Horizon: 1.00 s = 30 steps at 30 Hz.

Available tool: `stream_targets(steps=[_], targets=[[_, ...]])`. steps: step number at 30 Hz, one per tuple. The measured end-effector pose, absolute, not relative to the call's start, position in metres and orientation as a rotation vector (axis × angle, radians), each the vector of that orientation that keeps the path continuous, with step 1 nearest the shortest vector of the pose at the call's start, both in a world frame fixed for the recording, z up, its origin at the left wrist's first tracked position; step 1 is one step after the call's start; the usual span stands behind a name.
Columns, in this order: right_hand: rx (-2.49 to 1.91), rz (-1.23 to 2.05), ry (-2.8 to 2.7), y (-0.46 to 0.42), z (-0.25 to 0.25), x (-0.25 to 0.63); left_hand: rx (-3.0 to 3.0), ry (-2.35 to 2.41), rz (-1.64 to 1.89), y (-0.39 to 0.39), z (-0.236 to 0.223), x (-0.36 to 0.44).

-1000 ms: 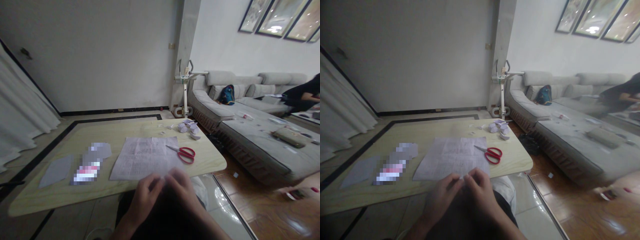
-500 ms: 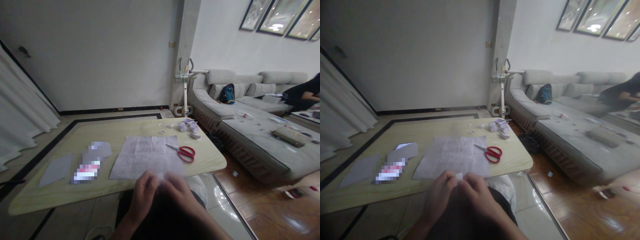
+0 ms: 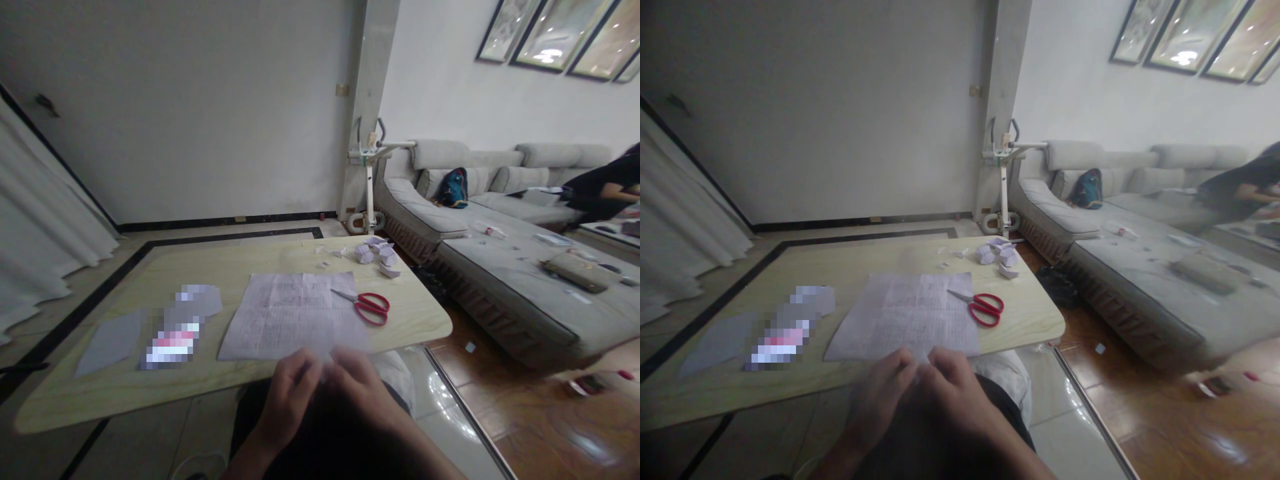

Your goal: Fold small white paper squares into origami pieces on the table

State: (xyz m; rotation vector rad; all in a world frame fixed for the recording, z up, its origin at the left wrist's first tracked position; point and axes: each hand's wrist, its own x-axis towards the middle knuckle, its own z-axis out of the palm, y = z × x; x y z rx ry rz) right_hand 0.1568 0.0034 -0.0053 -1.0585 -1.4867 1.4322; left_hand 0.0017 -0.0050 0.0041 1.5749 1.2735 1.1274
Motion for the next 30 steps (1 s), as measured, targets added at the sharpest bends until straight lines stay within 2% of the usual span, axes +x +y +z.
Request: stream_targets(steps=[8, 16, 22, 30], targets=[[-0.957, 1.485, -1.594, 0.002, 0.006, 0.160, 1.686, 1.223, 1.056, -0.006, -0.001, 0.000], [-1.078, 1.437, -1.532, 0.004, 0.000, 0.160, 1.752, 1.252, 1.016, -0.007, -0.015, -0.004], [-1.085, 1.426, -1.510, 0.006, 0.004, 0.166, 1.591, 1.247, 0.968, -0.008, -0.019, -0.004], [-1.178, 1.168, -1.651, 0.002, -0.009, 0.164, 1.432, 1.271, 0.938, -0.010, -0.013, -0.002]])
